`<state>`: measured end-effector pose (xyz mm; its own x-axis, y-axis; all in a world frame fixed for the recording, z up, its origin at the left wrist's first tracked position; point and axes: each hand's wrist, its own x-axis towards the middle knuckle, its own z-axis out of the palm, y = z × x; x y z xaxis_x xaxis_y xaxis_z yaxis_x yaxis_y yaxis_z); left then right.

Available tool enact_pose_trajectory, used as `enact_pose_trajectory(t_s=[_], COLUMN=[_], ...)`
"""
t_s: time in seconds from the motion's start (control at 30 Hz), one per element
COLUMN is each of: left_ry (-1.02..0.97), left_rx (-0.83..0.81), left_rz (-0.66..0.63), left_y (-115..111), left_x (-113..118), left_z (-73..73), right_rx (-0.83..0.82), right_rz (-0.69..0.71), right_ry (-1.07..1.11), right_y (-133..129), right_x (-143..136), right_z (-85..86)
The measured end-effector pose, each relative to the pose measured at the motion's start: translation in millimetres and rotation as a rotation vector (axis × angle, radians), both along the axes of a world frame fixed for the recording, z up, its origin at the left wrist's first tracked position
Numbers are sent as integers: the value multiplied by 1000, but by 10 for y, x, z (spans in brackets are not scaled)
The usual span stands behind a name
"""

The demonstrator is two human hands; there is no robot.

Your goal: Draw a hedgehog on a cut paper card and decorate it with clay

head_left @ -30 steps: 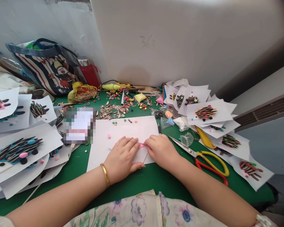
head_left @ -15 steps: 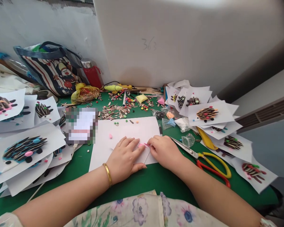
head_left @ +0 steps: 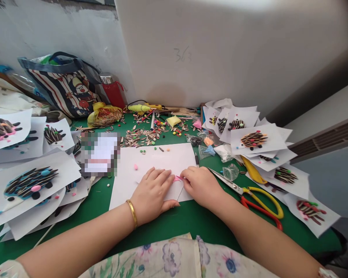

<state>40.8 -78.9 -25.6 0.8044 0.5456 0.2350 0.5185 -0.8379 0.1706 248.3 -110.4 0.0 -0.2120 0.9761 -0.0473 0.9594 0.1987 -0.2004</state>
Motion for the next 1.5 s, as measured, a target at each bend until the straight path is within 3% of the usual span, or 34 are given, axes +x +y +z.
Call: enact_pose_trajectory(t_s=[0.77,1.33,1.5], left_ry=[-24,-3,0], left_rx=[-16,7,5], left_rz=[-8,9,-5], left_y=[-2,-5,-1], left_x=[9,4,4], left_z=[19,-11,8], right_rx=[-21,138,113], right_rz=[12,42,75], right_ry=[2,-35,-18], right_y=[-28,-7,6], right_x=[-24,-7,-32], right_z=[15,-93,-108])
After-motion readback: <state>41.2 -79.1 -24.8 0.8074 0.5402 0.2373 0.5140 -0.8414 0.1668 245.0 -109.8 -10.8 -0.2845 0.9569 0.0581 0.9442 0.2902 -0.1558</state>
